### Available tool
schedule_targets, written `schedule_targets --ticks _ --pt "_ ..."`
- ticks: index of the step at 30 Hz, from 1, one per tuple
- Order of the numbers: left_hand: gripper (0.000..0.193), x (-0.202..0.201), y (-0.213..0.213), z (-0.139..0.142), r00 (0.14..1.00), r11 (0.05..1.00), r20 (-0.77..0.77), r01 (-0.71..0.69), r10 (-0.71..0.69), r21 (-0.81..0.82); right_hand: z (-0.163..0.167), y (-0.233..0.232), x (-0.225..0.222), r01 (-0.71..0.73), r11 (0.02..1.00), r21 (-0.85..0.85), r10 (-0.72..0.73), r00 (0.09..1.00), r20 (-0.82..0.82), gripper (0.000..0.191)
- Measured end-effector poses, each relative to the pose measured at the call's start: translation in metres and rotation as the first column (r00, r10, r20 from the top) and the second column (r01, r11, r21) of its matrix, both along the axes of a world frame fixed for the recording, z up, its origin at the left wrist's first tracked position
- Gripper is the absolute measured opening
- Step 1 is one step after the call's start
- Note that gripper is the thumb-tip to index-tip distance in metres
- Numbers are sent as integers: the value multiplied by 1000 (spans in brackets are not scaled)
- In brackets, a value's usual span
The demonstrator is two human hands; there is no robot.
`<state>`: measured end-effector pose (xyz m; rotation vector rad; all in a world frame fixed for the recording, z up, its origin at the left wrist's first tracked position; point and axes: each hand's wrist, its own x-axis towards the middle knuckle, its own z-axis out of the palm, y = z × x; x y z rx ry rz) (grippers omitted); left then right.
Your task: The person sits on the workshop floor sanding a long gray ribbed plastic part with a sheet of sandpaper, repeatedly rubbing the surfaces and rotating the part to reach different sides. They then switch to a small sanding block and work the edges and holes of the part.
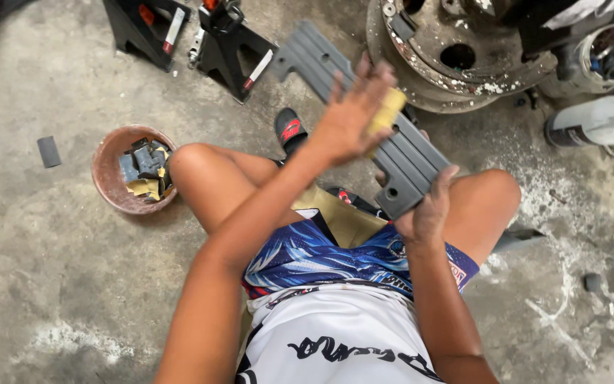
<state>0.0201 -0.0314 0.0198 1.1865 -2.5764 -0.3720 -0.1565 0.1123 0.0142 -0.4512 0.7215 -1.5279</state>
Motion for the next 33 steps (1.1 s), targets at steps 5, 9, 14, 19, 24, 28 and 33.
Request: schedule_targets --ticks 5,9,14,19,24,28,33 --pt "59 -29 57 31 970 987 182 163 -162 9 -7 -5 7 4 999 53 -14 985 172 82" --pt "53 -10 46 32 971 984 167 176 -172 -7 -17 5 0 6 1000 28 -7 999 53 81" --pt "56 68 -32 38 955 979 222 -202 198 -2 -12 38 -11 -6 1000 -24 5 1000 -21 86" --pt "62 74 -38 40 936 939 124 -312 330 -147 -19 37 -14 -91 992 -92 95 994 45 85" --pt "68 -18 43 9 970 962 32 242 -240 -128 -30 23 -8 71 995 63 -77 992 101 79" --pt "67 20 -18 0 982 1000 187 7 -6 -3 -13 48 -19 76 997 25 -75 996 -42 77" --pt "65 56 -82 -1 929 915 -3 -366 371 -168 -1 57 -21 10 1000 2 -9 991 -137 94"
